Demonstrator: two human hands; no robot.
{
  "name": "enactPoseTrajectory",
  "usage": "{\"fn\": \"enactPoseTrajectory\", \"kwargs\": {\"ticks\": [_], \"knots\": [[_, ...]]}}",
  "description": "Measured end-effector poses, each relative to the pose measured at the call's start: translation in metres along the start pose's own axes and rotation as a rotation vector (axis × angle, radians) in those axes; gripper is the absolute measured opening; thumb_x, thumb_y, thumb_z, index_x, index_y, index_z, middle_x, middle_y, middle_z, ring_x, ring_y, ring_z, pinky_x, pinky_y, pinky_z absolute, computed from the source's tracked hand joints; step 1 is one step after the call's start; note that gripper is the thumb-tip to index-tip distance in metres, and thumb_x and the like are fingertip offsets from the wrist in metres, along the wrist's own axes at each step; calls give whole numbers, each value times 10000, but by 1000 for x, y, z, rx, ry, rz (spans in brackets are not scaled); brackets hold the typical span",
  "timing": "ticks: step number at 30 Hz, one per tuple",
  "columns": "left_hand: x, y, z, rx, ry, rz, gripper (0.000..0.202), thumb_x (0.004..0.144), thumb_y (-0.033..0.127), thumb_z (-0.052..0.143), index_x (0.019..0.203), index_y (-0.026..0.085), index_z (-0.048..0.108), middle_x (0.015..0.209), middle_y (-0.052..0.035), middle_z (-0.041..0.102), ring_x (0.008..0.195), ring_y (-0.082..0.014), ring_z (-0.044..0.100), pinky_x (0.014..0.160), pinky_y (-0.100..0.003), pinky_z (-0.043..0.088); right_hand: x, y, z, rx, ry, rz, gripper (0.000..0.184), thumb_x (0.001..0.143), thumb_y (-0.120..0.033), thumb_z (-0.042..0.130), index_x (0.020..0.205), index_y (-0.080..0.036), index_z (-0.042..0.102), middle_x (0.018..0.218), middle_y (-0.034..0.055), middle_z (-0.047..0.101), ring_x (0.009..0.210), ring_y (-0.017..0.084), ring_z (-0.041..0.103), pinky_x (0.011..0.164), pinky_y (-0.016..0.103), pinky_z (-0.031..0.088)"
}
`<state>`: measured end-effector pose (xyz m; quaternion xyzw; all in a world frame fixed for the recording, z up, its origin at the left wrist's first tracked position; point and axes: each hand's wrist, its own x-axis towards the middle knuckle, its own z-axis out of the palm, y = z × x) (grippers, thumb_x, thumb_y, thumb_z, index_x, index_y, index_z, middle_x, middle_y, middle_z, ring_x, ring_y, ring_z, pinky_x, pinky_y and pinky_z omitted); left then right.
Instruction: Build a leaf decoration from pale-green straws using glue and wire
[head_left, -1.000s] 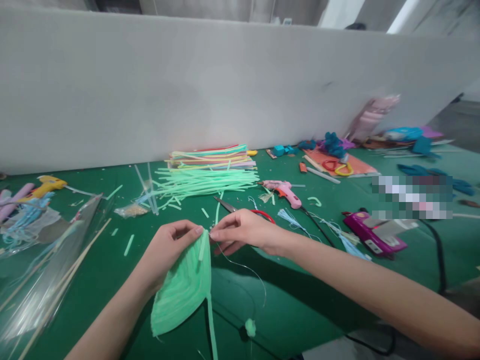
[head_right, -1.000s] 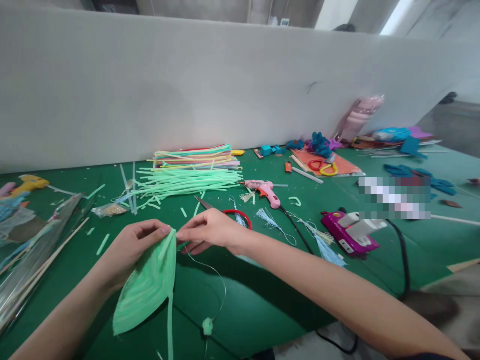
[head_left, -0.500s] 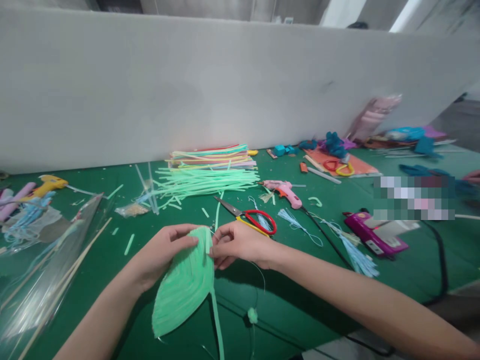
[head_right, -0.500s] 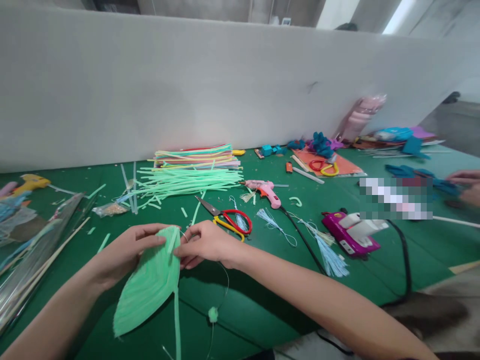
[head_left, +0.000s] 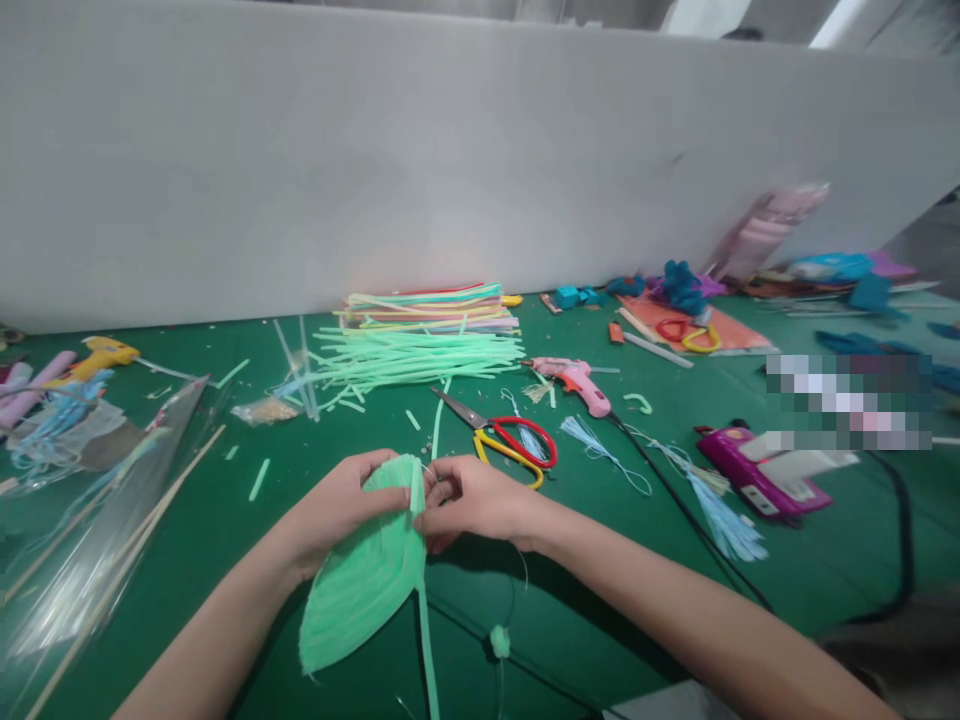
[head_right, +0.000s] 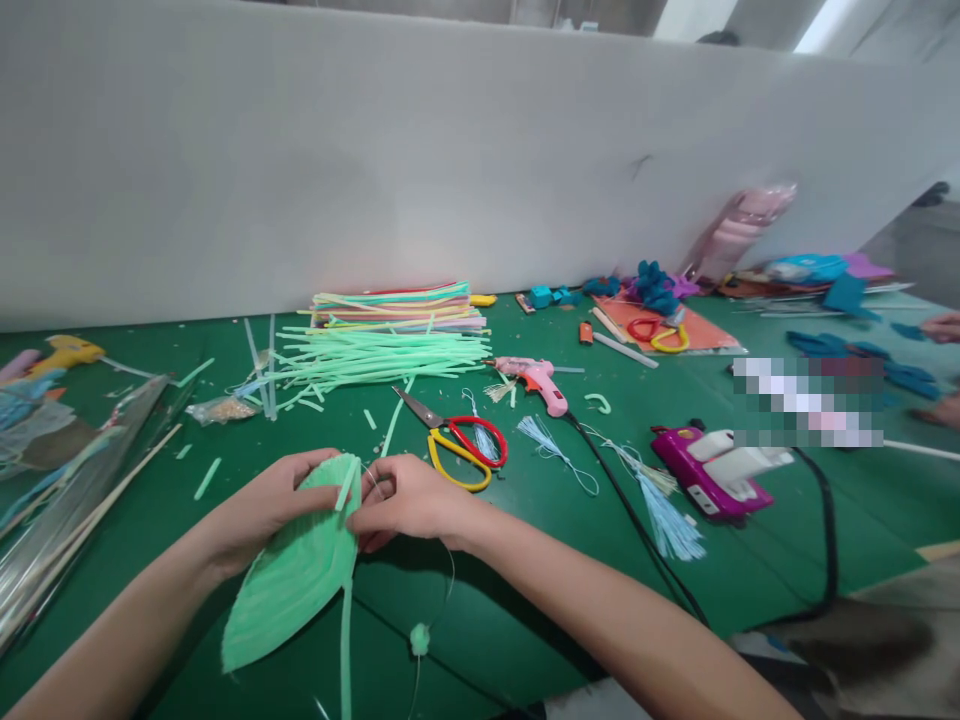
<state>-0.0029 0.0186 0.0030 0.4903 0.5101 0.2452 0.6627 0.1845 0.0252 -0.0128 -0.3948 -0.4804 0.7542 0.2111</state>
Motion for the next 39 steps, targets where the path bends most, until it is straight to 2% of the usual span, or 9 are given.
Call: {"fn": "enactPoseTrajectory", "kwargs": {"ticks": [5,10,13,18,21,25,29,39], "knots": [[0,-2,-3,-65,-44,-31,245,687,273,718,871,182,584,779,-1,636,647,-166,610,599,-270,481,1,2,0,-6,-17,-3,160,662,-98,710,740,-142,577,579,-43,622,560,105,653,565,217,568],[-1,-3,-6,-115,-42,-38,282,683,232,730,918,200,578,820,9,628,670,-162,615,628,-281,497,1,2,-3,66,-47,9,331,587,-251,837,776,-122,598,624,-10,661,588,116,669,612,238,585],[-2,-4,-8,-118,-63,-4,236,694,225,719,882,183,582,796,5,615,662,-157,602,622,-276,491,-1,0,-7,98,-91,35,409,558,-317,863,807,-110,614,658,9,680,624,123,686,653,243,588],[-1,-4,-9,-103,5,35,228,700,229,712,873,185,571,767,21,586,644,-138,571,601,-253,473,-2,2,-14,29,-235,95,397,593,-368,840,797,-92,643,708,45,704,647,132,700,640,230,581],[0,-3,-8,-75,0,33,255,676,228,726,877,184,575,767,21,588,663,-149,573,616,-262,476,-2,4,-13,-4,-250,108,412,585,-413,832,772,-89,658,695,43,704,624,125,694,615,221,574],[-2,-3,-3,24,67,43,348,601,248,769,902,192,604,771,26,611,718,-175,588,640,-264,471,-2,5,-8,-39,-196,107,408,570,-423,834,746,-97,663,656,34,703,589,116,684,592,214,567],[-2,-3,1,58,92,53,363,594,299,771,904,202,609,731,48,608,682,-168,582,625,-261,465,-2,5,-4,-57,-147,108,393,571,-423,832,711,-99,658,625,26,696,559,108,673,575,211,561],[-1,-1,0,119,158,24,487,609,323,792,1039,205,598,891,-8,650,870,-222,607,723,-287,478,0,6,-13,-31,-259,110,413,535,-388,857,776,-99,686,682,29,710,607,111,687,619,211,574]]}}
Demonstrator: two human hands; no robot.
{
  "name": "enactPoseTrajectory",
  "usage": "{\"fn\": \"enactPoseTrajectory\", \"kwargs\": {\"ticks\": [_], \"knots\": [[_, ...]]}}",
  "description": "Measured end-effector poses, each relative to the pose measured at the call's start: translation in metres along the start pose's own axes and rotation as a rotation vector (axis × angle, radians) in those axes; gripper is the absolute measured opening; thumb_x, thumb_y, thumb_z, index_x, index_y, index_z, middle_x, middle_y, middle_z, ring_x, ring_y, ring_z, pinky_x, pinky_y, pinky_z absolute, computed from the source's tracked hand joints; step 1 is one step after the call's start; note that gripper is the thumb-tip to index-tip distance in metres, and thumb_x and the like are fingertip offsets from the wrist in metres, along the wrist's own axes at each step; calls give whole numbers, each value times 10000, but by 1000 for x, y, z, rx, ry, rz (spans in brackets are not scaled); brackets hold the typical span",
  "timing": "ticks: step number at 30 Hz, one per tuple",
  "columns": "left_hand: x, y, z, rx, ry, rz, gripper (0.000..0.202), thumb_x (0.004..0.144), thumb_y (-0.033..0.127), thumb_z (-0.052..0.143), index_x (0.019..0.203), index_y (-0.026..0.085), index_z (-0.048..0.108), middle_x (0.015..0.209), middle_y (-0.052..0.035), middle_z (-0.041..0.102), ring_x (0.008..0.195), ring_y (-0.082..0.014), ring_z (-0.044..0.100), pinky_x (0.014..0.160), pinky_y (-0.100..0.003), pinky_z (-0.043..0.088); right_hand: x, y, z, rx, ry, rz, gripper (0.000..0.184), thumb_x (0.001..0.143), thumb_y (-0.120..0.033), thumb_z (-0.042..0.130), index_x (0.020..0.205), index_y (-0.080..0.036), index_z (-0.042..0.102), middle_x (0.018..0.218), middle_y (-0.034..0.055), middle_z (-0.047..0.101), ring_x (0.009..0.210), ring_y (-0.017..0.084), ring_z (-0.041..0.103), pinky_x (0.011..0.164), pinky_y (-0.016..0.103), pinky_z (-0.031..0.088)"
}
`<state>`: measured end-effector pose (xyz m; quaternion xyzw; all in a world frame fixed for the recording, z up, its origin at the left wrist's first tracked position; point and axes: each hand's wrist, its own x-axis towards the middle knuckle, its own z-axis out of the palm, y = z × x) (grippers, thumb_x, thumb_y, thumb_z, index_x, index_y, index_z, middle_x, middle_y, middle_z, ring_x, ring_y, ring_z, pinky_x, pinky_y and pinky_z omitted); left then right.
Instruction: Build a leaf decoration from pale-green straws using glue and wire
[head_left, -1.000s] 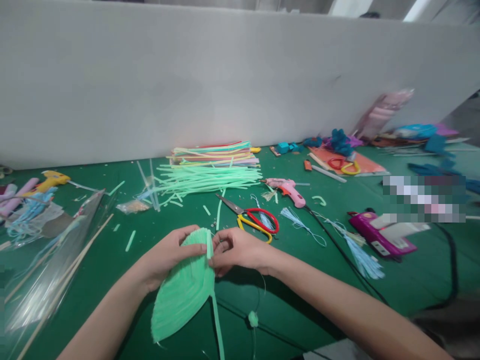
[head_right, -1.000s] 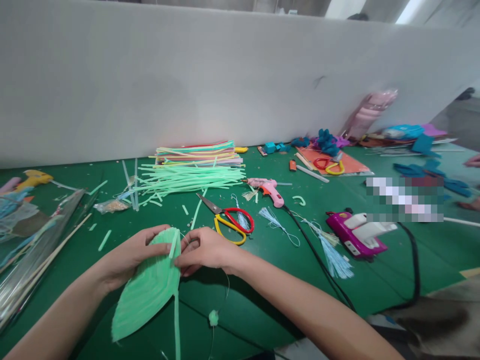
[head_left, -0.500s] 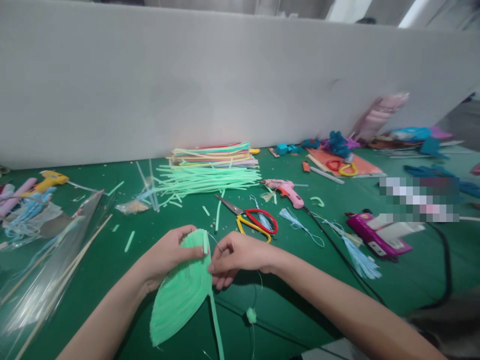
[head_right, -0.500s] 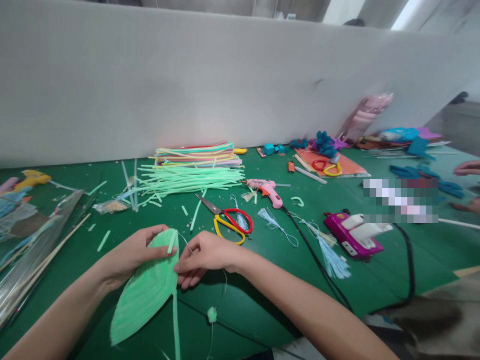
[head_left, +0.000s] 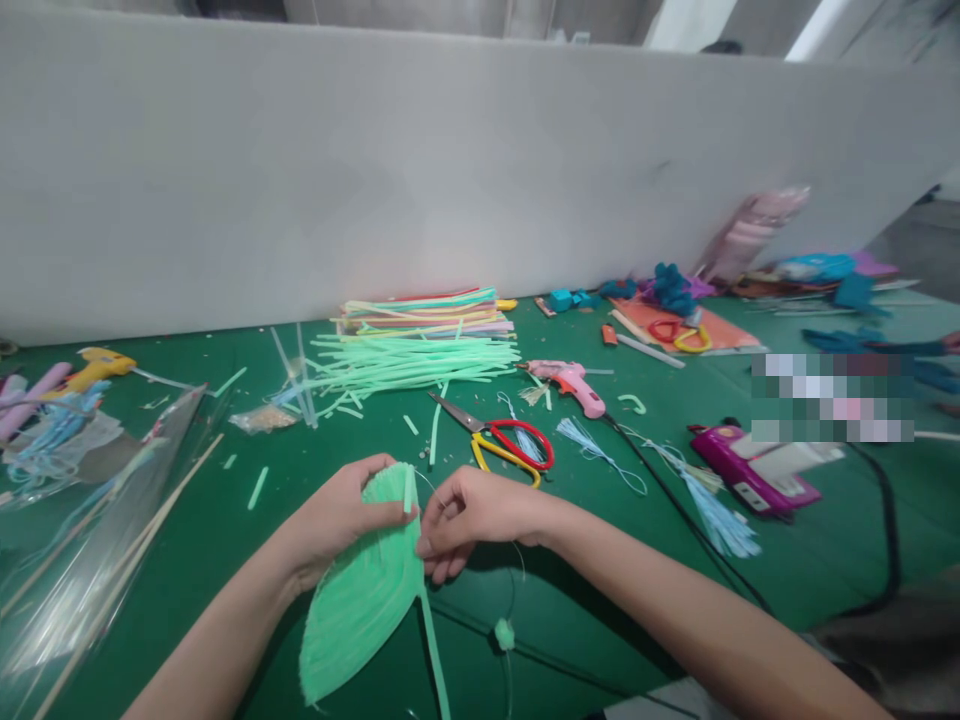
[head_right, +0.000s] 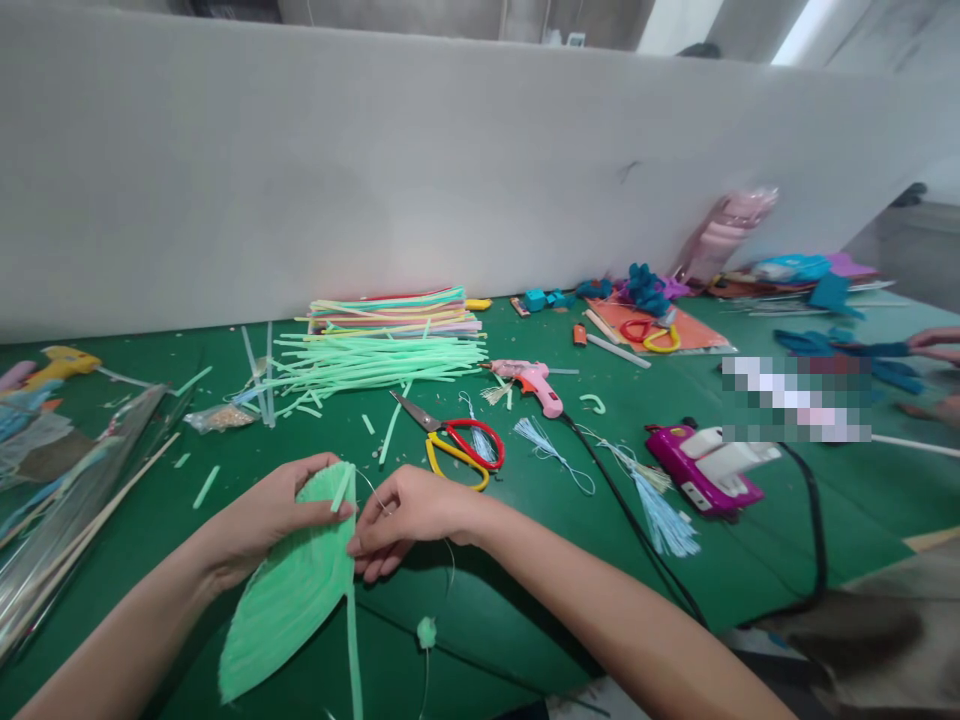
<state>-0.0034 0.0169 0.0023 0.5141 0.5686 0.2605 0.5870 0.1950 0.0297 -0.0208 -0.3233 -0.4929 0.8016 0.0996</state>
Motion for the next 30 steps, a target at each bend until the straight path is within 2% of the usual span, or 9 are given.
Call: {"fn": "enactPoseTrajectory", "kwargs": {"ticks": [2,6,9,13,19,24,30], "knots": [[0,1,-1,-44,-38,11,436,636,320,778,1018,206,599,895,-8,645,855,-209,612,720,-282,478,0,-1,-1,-2,2,-10,397,561,-391,846,777,-101,684,682,27,707,615,109,687,625,207,573],[1,2,-2,-153,-155,2,363,660,323,760,964,209,597,788,19,627,671,-164,606,616,-268,475,-4,-7,-6,-32,40,-27,415,605,-426,820,833,-107,684,733,37,707,652,122,695,633,213,569],[1,3,-1,-172,-128,-8,401,652,356,772,983,213,596,791,13,650,662,-161,613,615,-264,469,-7,-12,-11,-34,140,-105,436,650,-456,790,899,-118,673,804,58,713,665,134,697,625,232,569],[2,3,2,-180,-109,7,371,659,391,770,941,195,628,847,-21,689,746,-177,635,691,-270,471,-4,-12,-17,14,273,-202,384,700,-452,761,866,-120,661,828,67,707,682,133,694,625,228,566],[2,2,9,-252,-110,-30,340,776,482,647,890,165,692,801,-53,697,688,-177,619,661,-285,474,4,-10,-11,81,329,-211,367,737,-477,724,796,-123,651,768,58,692,637,119,668,561,208,555],[2,3,11,-234,-126,7,335,795,463,638,916,164,730,799,-68,723,710,-182,625,679,-281,467,4,-15,-3,67,403,-208,368,670,-459,780,705,-119,643,648,23,659,582,108,650,554,204,550],[3,1,13,-51,-43,57,305,782,462,633,826,183,749,742,-43,716,652,-177,597,608,-255,430,-2,-19,2,-40,461,-216,402,623,-489,790,660,-115,648,586,13,647,559,111,642,569,220,554]]}}
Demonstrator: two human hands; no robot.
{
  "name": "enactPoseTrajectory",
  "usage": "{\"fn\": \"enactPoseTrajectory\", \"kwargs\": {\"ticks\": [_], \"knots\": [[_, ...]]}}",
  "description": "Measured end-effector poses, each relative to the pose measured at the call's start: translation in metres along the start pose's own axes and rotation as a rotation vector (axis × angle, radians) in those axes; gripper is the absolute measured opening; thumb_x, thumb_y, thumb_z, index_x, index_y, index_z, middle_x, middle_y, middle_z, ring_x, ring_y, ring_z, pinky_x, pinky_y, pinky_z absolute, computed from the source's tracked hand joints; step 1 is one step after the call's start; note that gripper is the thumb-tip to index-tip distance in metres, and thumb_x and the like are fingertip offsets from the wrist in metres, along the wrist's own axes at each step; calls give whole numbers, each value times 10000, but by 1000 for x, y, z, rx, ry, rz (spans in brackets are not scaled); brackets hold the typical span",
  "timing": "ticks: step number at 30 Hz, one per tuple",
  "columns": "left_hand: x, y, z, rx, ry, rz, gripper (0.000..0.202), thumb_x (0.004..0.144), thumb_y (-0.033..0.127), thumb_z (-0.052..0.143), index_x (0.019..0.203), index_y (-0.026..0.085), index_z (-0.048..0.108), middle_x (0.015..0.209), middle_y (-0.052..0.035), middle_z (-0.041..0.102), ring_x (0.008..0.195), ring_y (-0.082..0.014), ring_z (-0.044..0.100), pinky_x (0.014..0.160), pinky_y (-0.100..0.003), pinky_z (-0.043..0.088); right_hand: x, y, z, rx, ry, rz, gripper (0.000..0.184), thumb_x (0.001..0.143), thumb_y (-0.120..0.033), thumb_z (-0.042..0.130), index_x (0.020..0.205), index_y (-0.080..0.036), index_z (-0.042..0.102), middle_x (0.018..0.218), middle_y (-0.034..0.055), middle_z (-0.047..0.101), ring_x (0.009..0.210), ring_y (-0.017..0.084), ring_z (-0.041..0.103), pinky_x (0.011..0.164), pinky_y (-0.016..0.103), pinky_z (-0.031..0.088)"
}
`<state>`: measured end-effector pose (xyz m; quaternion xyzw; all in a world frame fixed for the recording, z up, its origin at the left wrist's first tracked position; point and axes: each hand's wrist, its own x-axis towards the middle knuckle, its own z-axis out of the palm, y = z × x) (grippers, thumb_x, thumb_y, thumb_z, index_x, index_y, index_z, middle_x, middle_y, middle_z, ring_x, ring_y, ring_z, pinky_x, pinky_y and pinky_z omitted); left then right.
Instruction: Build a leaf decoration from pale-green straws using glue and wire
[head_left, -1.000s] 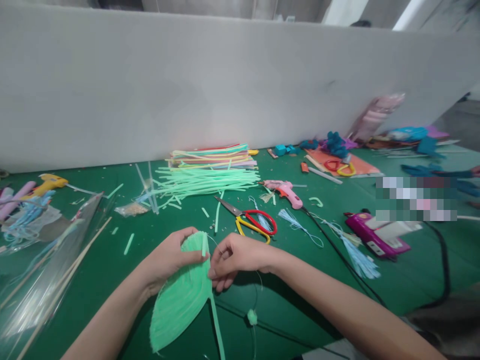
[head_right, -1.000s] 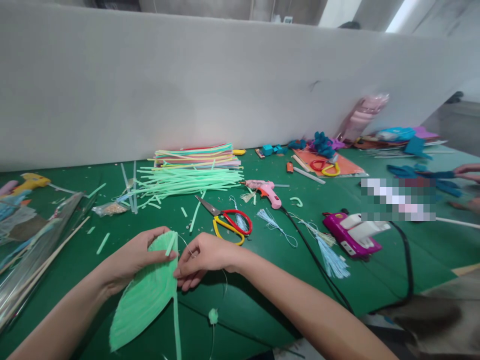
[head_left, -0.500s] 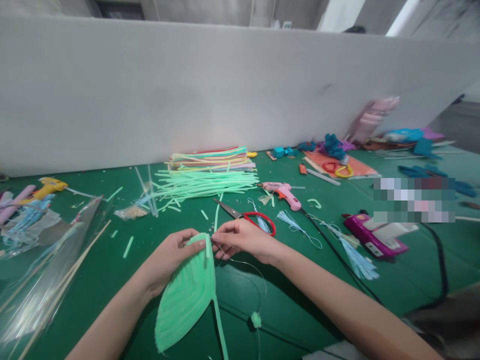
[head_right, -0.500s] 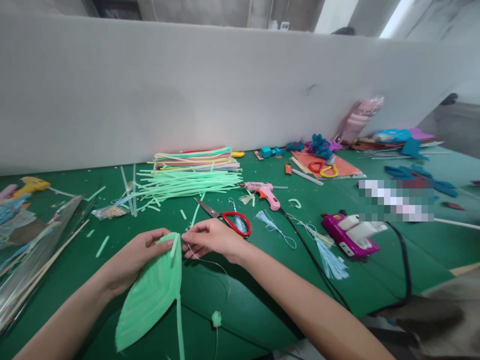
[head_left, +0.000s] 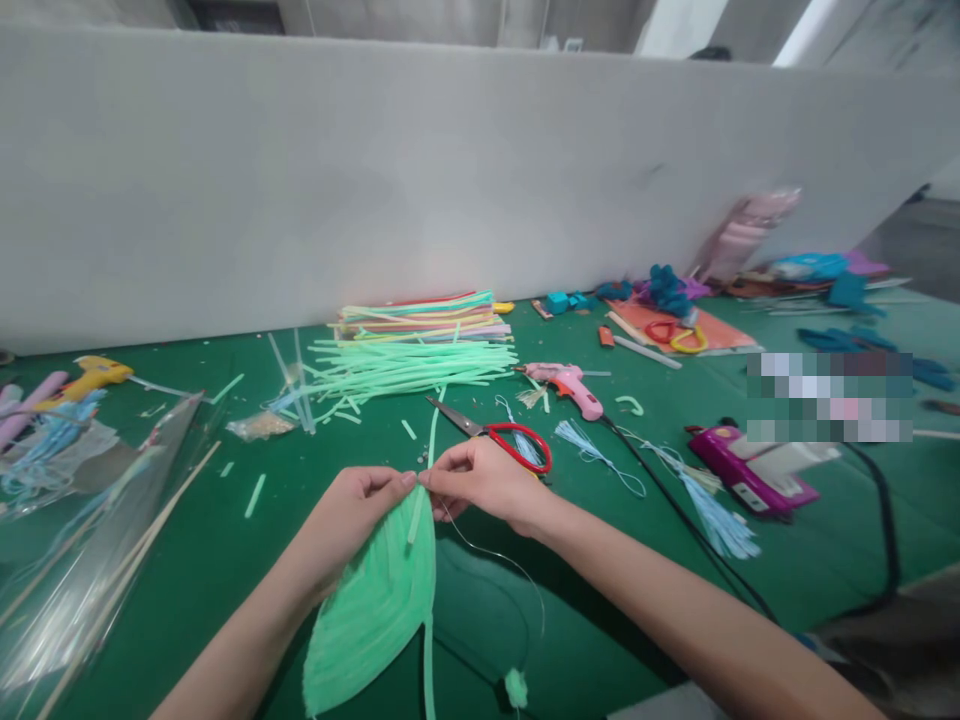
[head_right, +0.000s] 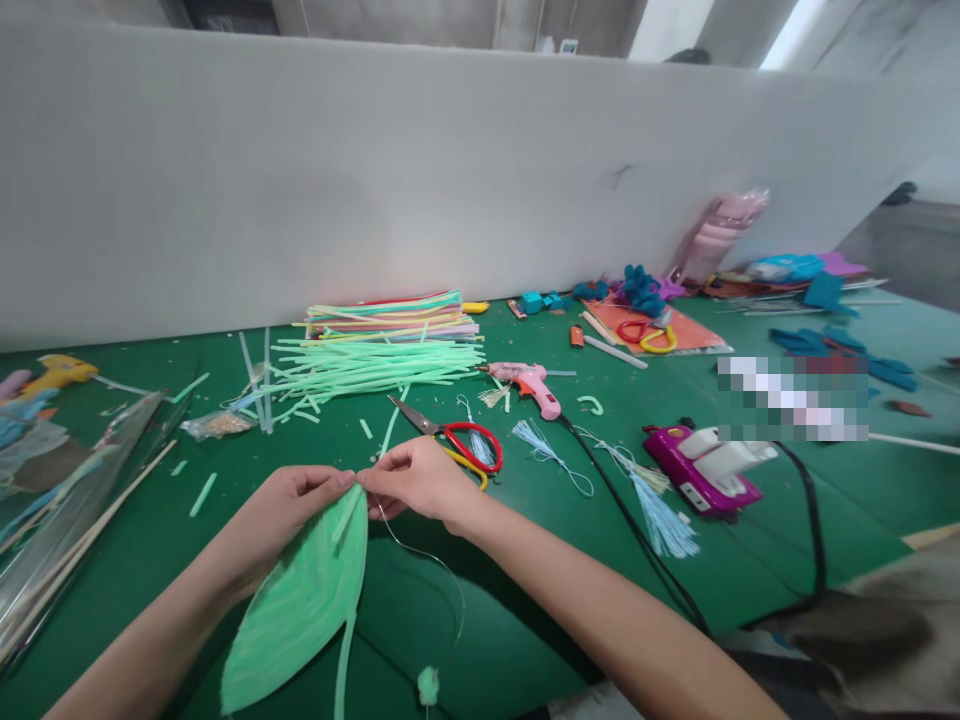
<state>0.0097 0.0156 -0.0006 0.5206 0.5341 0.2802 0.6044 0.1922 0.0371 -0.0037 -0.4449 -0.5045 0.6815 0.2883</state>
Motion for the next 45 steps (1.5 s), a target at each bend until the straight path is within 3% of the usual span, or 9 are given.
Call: {"fn": "enactPoseTrajectory", "kwargs": {"ticks": [6,12,25,32,37,40,45], "knots": [[2,0,3,185,124,99,358,777,496,595,728,165,725,674,-15,656,584,-148,515,536,-239,360,-1,-4,-7,-106,-21,12,447,645,-547,752,673,-111,660,629,46,680,563,123,660,557,222,555],[4,1,5,258,114,95,384,810,500,554,715,162,710,633,9,610,569,-124,469,531,-223,327,2,0,-11,-94,-56,24,461,613,-553,770,656,-108,658,633,49,683,568,123,662,561,218,553],[6,-2,0,12,-2,19,349,770,471,634,820,151,765,728,-56,719,582,-154,563,549,-235,392,2,-3,0,-107,-16,-34,415,623,-508,775,654,-117,639,574,19,651,540,115,630,579,240,543],[3,3,0,-12,18,36,341,713,475,679,739,145,760,649,-50,693,610,-192,599,556,-260,423,4,-2,0,-73,-22,-46,401,617,-496,786,657,-131,626,551,1,633,523,106,612,560,226,525],[3,4,0,-77,-16,-35,379,749,497,655,826,139,751,690,-59,700,604,-179,600,574,-265,437,5,0,-4,-74,-11,-49,416,669,-532,741,665,-134,621,592,14,648,552,112,625,587,241,542],[3,4,0,-102,-12,-54,382,763,505,646,833,141,736,707,-57,695,601,-162,588,572,-255,435,4,2,-9,-80,-62,-43,426,742,-554,670,699,-131,640,658,34,673,610,119,648,620,245,553],[4,1,-1,-83,12,-23,354,760,499,653,771,148,700,706,-41,671,582,-140,556,542,-233,411,3,5,-12,-74,-122,-15,336,718,-455,742,789,-140,649,682,23,674,631,117,655,601,219,548]]}}
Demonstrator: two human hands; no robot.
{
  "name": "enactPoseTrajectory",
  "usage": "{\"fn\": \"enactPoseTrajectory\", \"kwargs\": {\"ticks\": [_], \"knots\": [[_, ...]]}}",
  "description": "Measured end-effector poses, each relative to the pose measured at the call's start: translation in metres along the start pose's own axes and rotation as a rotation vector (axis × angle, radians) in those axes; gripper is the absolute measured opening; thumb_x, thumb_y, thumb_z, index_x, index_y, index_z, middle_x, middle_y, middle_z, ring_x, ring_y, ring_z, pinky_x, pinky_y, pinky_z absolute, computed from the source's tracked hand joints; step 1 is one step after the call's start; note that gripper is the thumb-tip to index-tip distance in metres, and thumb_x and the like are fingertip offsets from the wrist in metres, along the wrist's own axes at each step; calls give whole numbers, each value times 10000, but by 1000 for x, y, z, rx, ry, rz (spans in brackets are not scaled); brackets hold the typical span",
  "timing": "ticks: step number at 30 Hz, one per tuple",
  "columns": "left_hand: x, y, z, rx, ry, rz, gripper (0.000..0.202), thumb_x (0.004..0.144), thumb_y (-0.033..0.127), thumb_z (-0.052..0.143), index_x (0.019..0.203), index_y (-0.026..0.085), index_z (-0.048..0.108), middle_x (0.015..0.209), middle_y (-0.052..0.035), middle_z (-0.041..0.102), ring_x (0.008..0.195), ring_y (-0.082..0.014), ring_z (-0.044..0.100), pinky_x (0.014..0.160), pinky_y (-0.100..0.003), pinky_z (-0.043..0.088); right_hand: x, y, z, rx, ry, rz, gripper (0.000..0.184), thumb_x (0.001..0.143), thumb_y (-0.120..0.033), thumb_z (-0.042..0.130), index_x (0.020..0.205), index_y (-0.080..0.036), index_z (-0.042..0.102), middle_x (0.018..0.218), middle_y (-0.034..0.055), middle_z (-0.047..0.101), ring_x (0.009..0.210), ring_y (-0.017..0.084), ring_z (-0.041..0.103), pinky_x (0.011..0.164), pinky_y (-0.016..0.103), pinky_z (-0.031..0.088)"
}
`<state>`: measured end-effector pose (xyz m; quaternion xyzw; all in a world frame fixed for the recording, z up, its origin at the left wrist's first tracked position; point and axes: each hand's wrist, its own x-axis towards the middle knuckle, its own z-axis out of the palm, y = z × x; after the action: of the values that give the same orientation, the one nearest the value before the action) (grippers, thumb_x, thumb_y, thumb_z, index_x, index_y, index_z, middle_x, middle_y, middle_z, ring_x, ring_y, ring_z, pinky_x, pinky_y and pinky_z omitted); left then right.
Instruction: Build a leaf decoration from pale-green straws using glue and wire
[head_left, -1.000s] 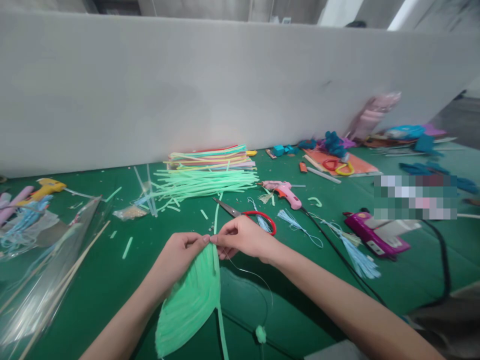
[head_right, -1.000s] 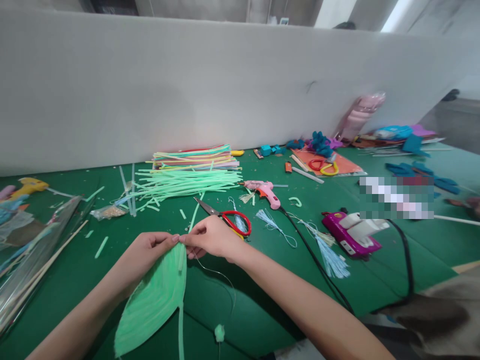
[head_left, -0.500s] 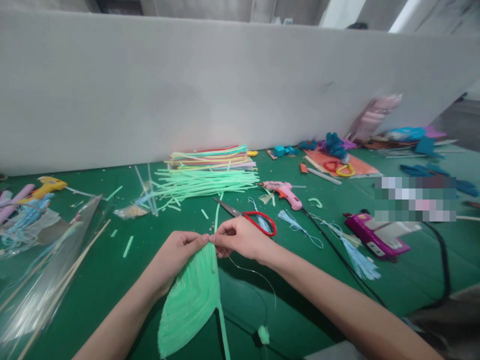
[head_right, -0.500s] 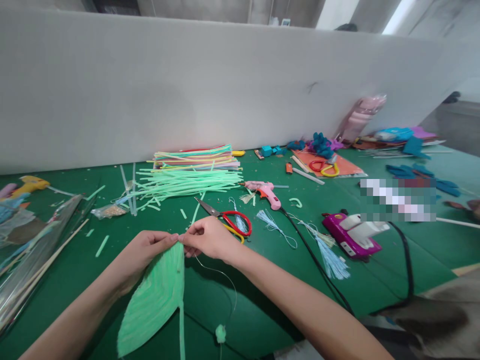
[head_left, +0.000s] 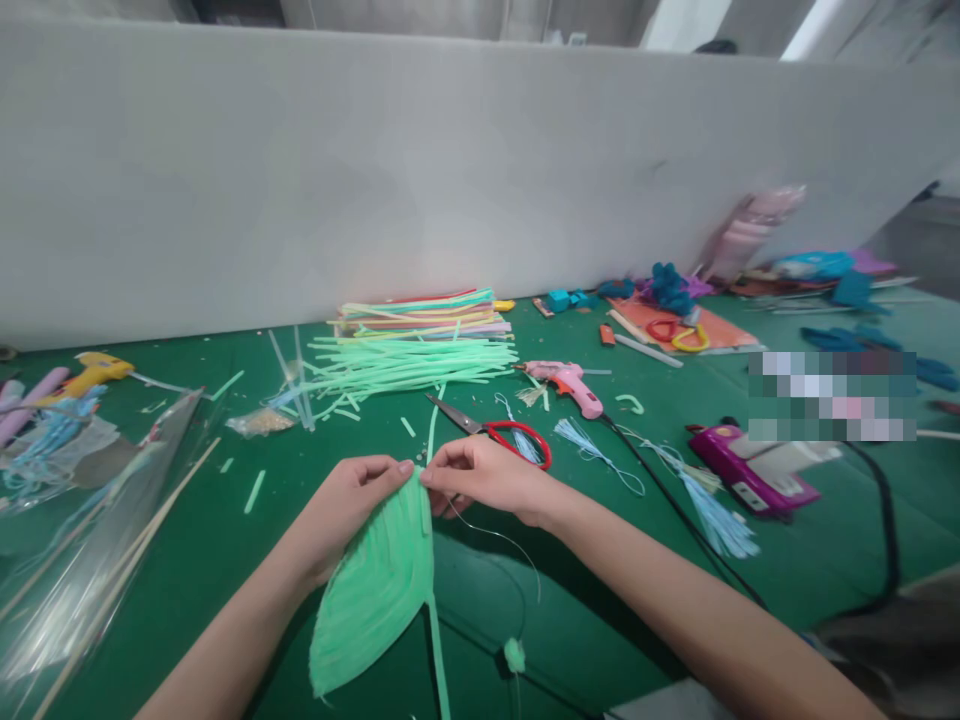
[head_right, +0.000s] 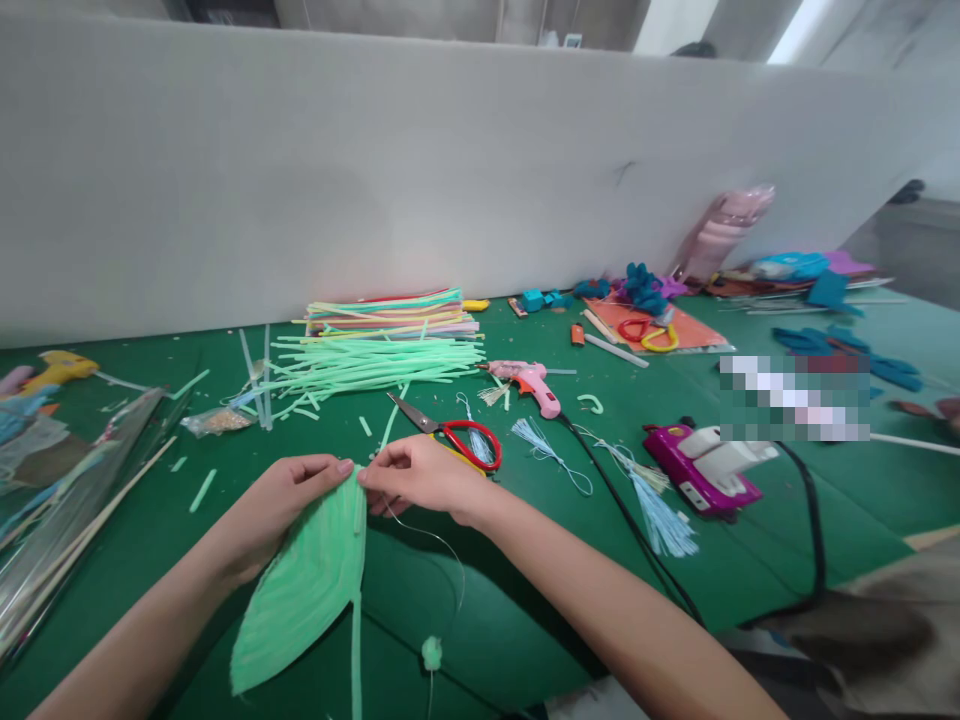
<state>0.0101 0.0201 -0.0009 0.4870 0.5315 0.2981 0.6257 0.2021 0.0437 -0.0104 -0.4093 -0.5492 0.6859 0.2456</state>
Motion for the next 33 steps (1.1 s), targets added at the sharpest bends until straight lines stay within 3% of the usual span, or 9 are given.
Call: {"fn": "enactPoseTrajectory", "kwargs": {"ticks": [6,20,33], "knots": [[1,0,-1,-12,-8,-20,350,753,495,657,807,152,702,720,-54,680,617,-174,594,568,-262,446,2,-1,5,138,1,85,311,736,-396,741,690,-128,591,614,3,619,579,110,645,587,235,567],[0,2,1,44,31,-5,328,757,491,647,747,164,660,670,-14,627,567,-136,538,531,-231,415,1,0,5,265,-41,98,252,712,-345,758,764,-132,633,708,9,622,657,113,641,563,210,553],[-1,2,0,115,34,60,340,794,501,599,764,169,667,691,-9,602,599,-134,502,542,-219,380,2,-3,11,165,80,72,207,682,-281,783,682,-131,640,567,-6,638,538,84,608,583,203,510]]}}
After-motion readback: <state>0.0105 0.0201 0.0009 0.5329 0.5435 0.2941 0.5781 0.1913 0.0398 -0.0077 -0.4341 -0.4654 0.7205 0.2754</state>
